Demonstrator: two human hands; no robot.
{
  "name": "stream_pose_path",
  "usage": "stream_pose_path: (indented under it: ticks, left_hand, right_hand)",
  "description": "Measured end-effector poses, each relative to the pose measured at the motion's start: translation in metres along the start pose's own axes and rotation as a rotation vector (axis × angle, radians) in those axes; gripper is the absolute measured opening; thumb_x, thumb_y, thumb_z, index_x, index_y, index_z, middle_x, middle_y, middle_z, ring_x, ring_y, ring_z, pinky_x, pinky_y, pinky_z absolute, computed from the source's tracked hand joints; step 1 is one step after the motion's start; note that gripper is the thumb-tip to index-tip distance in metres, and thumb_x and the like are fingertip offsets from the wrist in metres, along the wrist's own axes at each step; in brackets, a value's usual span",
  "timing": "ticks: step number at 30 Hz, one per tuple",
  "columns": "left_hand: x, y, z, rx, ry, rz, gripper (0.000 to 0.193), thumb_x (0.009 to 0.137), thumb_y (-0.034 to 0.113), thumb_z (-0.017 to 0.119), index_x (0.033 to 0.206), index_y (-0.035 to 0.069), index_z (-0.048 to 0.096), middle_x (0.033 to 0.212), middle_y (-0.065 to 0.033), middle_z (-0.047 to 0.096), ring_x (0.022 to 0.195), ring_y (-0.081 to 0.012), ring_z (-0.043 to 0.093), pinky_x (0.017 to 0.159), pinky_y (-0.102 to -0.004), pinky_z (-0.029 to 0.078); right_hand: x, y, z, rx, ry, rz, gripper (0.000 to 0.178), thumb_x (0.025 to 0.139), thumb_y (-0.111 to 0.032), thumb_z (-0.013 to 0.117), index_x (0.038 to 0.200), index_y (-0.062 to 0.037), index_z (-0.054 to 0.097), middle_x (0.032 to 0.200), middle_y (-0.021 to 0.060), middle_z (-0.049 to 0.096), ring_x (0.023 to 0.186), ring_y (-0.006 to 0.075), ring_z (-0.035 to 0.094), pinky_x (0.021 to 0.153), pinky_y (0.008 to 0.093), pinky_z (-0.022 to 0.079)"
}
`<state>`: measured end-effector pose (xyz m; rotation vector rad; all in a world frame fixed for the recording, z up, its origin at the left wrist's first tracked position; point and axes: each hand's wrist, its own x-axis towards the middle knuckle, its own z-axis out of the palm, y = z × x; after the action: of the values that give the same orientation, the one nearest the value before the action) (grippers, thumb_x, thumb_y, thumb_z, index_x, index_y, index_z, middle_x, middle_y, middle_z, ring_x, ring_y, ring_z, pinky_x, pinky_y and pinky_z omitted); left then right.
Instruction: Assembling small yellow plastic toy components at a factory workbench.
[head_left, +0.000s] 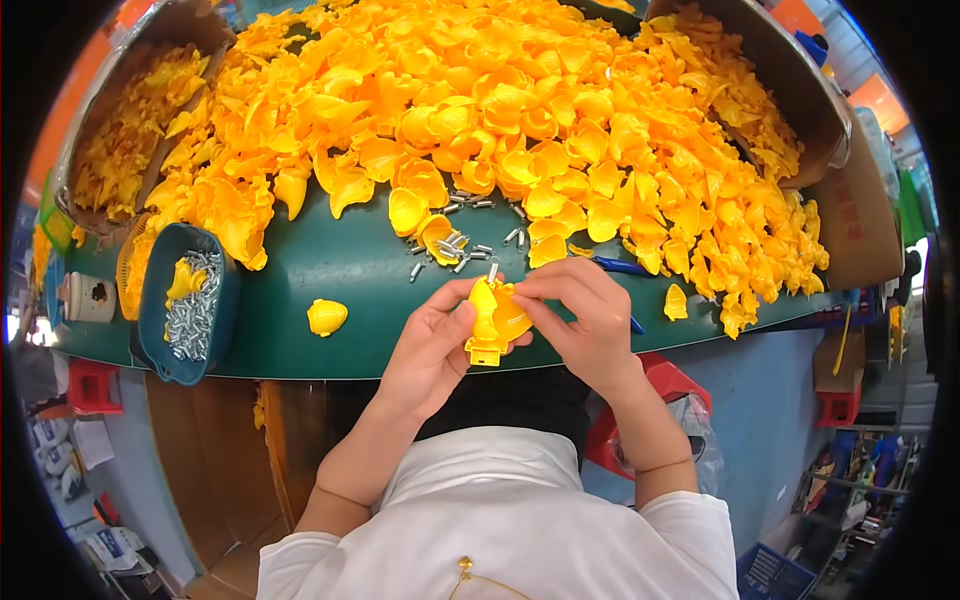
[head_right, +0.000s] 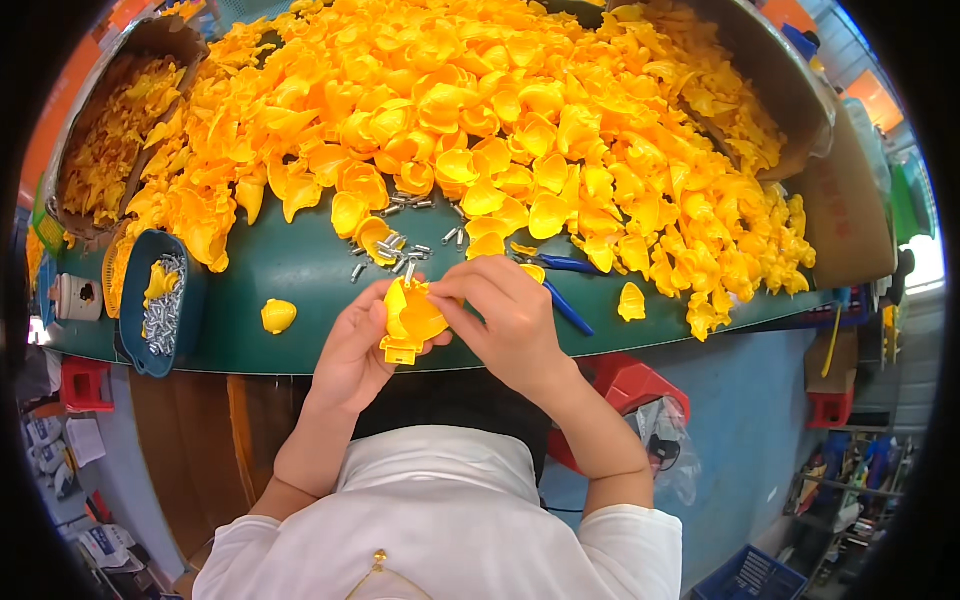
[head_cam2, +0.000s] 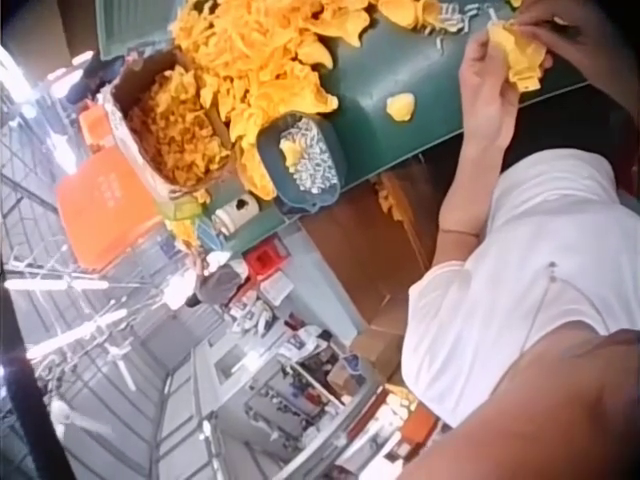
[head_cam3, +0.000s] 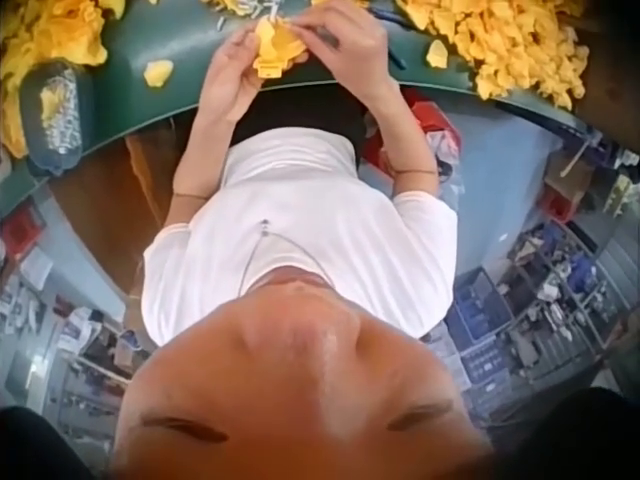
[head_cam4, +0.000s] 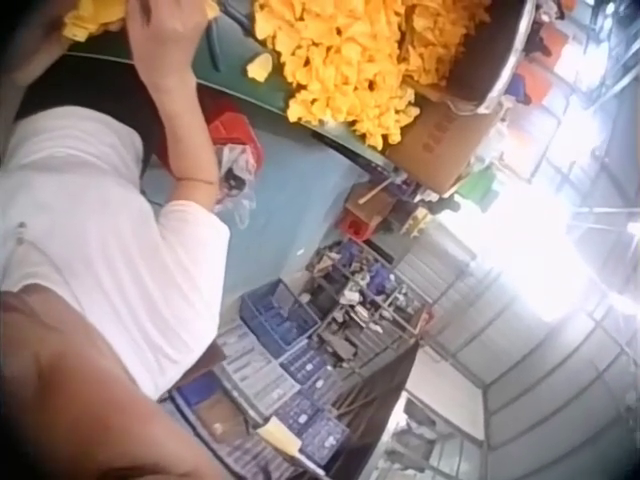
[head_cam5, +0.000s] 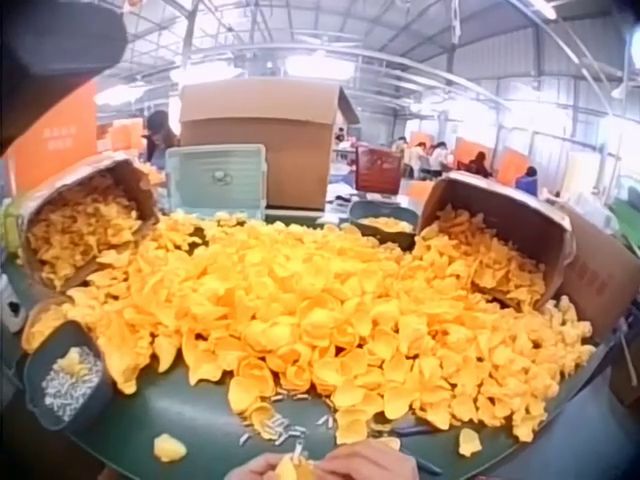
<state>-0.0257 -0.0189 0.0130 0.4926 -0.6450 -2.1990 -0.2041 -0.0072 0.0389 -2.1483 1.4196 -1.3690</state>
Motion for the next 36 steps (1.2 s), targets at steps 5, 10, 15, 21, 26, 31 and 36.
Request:
stream_pose_path:
  ticks: [5,10,15,21,26,31,36]
  left_hand:
    - [0.001,0.0,0.0,0.007,0.001,0.016,0.039,0.092,0.023,0.052,0.122,0.0,0.042,0.111,-0.0155,0.058,0.096,-0.03,0.062,0.085,-0.0365,0.051]
    - [0.002,-0.002,0.002,0.019,-0.003,0.01,0.039,0.092,0.022,0.053,0.122,0.0,0.042,0.11,-0.0158,0.059,0.096,-0.0298,0.062,0.084,-0.0366,0.051]
    - [0.004,0.003,0.0,0.06,-0.034,-0.022,0.039,0.093,0.025,0.05,0.122,0.0,0.043,0.11,-0.0154,0.059,0.096,-0.0283,0.063,0.083,-0.036,0.051]
    - [0.003,-0.004,-0.017,-0.082,0.039,-0.096,0.039,0.096,0.03,0.041,0.121,0.0,0.044,0.115,-0.0158,0.056,0.099,-0.0305,0.061,0.083,-0.0381,0.052]
    - [-0.003,0.0,-0.008,-0.208,-0.082,-0.12,0.035,0.087,0.018,0.055,0.119,0.005,0.047,0.129,-0.0212,0.044,0.105,-0.0367,0.056,0.085,-0.0438,0.051]
    - [-0.004,-0.004,-0.007,-0.292,-0.141,-0.2,0.046,0.079,0.011,0.059,0.123,0.007,0.043,0.133,-0.0222,0.04,0.108,-0.0376,0.053,0.088,-0.0454,0.048]
    - [-0.002,-0.004,-0.004,-0.218,-0.092,-0.172,0.059,0.074,0.012,0.061,0.129,0.007,0.039,0.131,-0.019,0.042,0.104,-0.0352,0.055,0.09,-0.0458,0.045]
  right_hand:
    - [0.0,-0.001,-0.003,-0.062,0.033,-0.039,0.017,0.065,0.001,0.073,0.079,-0.0023,0.065,0.077,0.0087,0.063,0.072,0.0228,0.061,0.063,0.0293,0.048]
    - [-0.001,0.002,-0.002,-0.017,0.009,-0.021,0.016,0.065,0.002,0.073,0.079,-0.0024,0.065,0.078,0.0088,0.062,0.072,0.023,0.061,0.063,0.0307,0.048]
    - [-0.004,0.004,-0.006,0.0,-0.07,-0.064,0.015,0.069,0.0,0.071,0.082,-0.002,0.066,0.082,0.0093,0.063,0.074,0.0241,0.061,0.063,0.0314,0.049]
    - [-0.021,-0.013,-0.015,-0.109,-0.189,-0.076,0.032,0.076,-0.014,0.068,0.105,-0.0044,0.062,0.099,0.0123,0.061,0.091,0.0285,0.061,0.076,0.0345,0.051]
    - [0.002,0.021,-0.048,-0.167,-0.112,0.16,0.034,0.082,-0.015,0.061,0.115,-0.0073,0.059,0.116,0.0112,0.059,0.106,0.0298,0.057,0.092,0.0376,0.043]
    - [0.052,0.174,-0.144,-0.918,0.36,0.184,0.028,0.085,-0.011,0.056,0.112,-0.0072,0.06,0.105,0.0147,0.063,0.103,0.0301,0.055,0.09,0.0362,0.042]
    - [0.067,0.199,-0.167,-0.872,0.096,0.344,0.032,0.084,-0.008,0.055,0.116,-0.0061,0.056,0.109,0.0167,0.058,0.103,0.0289,0.053,0.089,0.0346,0.041]
